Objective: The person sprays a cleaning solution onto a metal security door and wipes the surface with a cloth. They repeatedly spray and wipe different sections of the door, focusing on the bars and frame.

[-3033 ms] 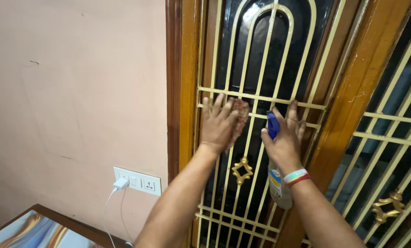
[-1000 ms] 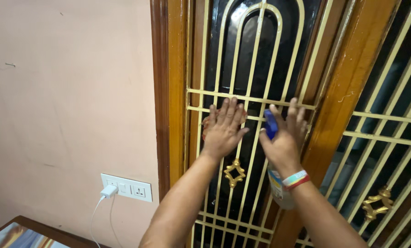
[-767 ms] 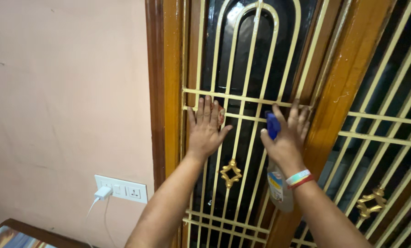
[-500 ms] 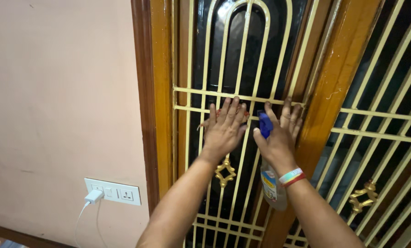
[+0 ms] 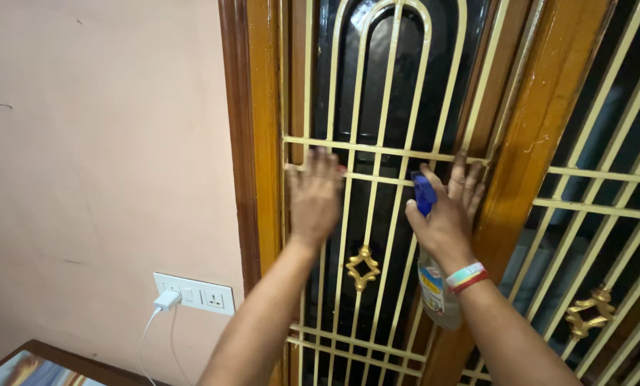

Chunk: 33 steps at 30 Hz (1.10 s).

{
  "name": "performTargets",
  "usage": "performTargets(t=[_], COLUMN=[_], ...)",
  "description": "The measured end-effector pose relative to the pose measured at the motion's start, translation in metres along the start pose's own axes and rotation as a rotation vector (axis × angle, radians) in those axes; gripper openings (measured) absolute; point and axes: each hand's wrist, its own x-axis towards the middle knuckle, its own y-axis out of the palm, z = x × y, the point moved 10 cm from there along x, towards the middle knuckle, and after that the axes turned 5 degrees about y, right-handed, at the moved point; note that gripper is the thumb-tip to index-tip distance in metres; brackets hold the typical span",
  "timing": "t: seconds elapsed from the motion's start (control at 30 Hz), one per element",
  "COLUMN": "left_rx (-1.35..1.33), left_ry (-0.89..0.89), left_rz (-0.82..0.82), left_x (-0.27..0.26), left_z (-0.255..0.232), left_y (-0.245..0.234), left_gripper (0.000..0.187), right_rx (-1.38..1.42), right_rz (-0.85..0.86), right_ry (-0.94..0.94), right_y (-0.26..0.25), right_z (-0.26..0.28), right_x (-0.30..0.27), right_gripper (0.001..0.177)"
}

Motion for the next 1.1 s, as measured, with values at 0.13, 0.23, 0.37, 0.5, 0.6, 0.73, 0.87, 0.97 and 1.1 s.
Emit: performTargets(t=[0.13, 0.23, 0.37, 0.5, 0.6, 0.73, 0.87, 0.97, 1.1], left_rx=[-0.49, -0.068, -0.075, -0.203, -0.089, -0.399, -0.524, -0.225, -0.145], left_ry=[0.069, 0.161, 0.139, 0.066, -0.03, 0.055, 0.083, 0.164, 0.116], left_rz=[-0.091, 0.151, -0.092, -0.167, -0.141, -0.199, -0.184, -0.105, -0.078], left_x=[0.0, 0.0, -0.006, -0.016, -0.01, -0.002, 0.001, -0.003, -0.01], left_z=[-0.057, -0.056, 0.013, 0.056, 0.033, -0.048, -0.078, -0.051, 0.015], left_y=[-0.017, 0.008, -0.007, -0.009, -0.002, -0.011, -0.016, -0.007, 0.001], left_gripper=[0.06, 0.068, 0.066, 0.066, 0.067, 0.063, 0.069, 0.063, 0.063], right_rx=[0.023, 0.02, 0.036, 0.027, 0.028, 0.043, 0.047, 0.055, 0.032], right_rz=[0.0, 0.002, -0.004, -0.029, -0.03, -0.034, -0.044, -0.024, -0.011], right_ry=[0.008, 0.015, 0.007, -0.028, -0.018, -0.019, -0.039, -0.008, -0.01], right_y=[0.001, -0.001, -0.002, -0.003, -0.001, -0.002, -0.005, -0.005, -0.002], right_z=[0.001, -0.002, -0.004, -0.001, 0.001, 0.004, 0.006, 0.001, 0.0], right_x=[-0.002, -0.001, 0.0, -0.002, -0.001, 0.0, -0.002, -0.001, 0.0], right_gripper=[0.066, 0.067, 0.066, 0.063, 0.063, 0.065, 0.065, 0.066, 0.065])
